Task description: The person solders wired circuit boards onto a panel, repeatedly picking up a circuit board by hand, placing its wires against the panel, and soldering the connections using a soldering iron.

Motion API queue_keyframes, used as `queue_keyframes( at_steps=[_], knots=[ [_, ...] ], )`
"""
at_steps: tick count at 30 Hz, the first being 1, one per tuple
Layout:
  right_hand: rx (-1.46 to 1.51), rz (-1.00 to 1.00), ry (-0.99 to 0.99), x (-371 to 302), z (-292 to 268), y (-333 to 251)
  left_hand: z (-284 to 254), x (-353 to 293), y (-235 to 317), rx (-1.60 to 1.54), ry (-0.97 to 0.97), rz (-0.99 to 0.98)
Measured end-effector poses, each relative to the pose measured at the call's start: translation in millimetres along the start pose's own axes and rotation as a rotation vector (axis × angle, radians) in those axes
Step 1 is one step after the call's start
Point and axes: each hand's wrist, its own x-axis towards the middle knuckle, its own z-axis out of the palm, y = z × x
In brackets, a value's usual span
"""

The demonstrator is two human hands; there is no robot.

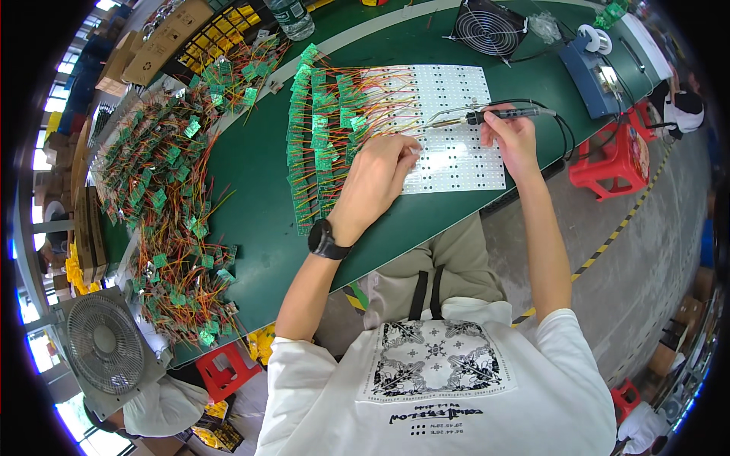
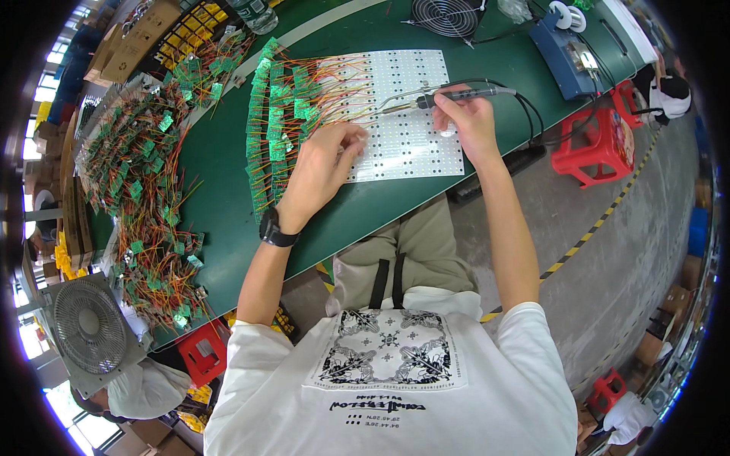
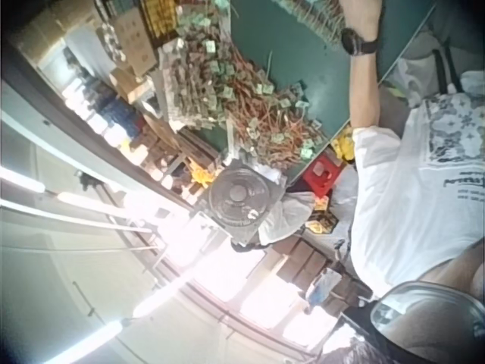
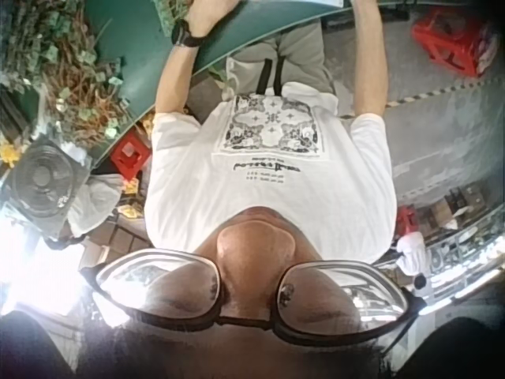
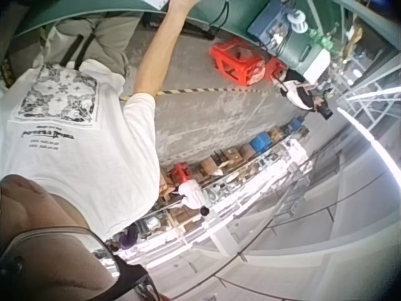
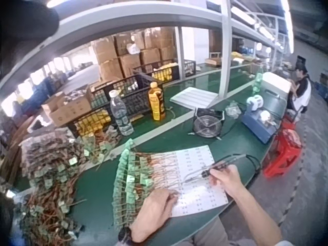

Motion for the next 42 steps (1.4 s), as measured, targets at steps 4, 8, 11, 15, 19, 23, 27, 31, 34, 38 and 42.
queue_keyframes(
  at_steps=[4,8,11,15,19,23,27,31,34,38,42],
  knots=[
    [-0.016,-0.017,-0.003,1,3,0,11,3,-10,0.267,0.164,0.028],
    [-0.081,-0.032,0.004,-2,2,0,18,0,-19,0.35,0.155,0.075],
    [-0.122,-0.047,-0.016,-3,2,-1,20,-1,-23,0.392,0.16,0.103],
    [-0.133,-0.053,-0.033,-3,2,0,20,-3,-26,0.325,0.202,0.105],
    [-0.154,-0.067,-0.018,-5,1,2,19,-2,-27,0.309,0.199,0.106],
    [-0.151,-0.051,-0.013,-6,2,-1,19,-2,-25,0.31,0.2,0.11],
    [-0.149,-0.058,-0.047,-6,0,0,20,-3,-26,0.312,0.2,0.092],
    [-0.153,-0.071,-0.062,-5,-1,1,21,-3,-26,0.299,0.215,0.088],
    [-0.157,-0.065,-0.071,-5,0,0,20,-3,-25,0.308,0.213,0.084],
    [-0.182,-0.056,-0.074,-6,2,-1,21,-4,-26,0.304,0.207,0.082],
    [-0.189,-0.054,-0.066,-7,2,-1,21,-4,-26,0.306,0.216,0.08]
  ],
)
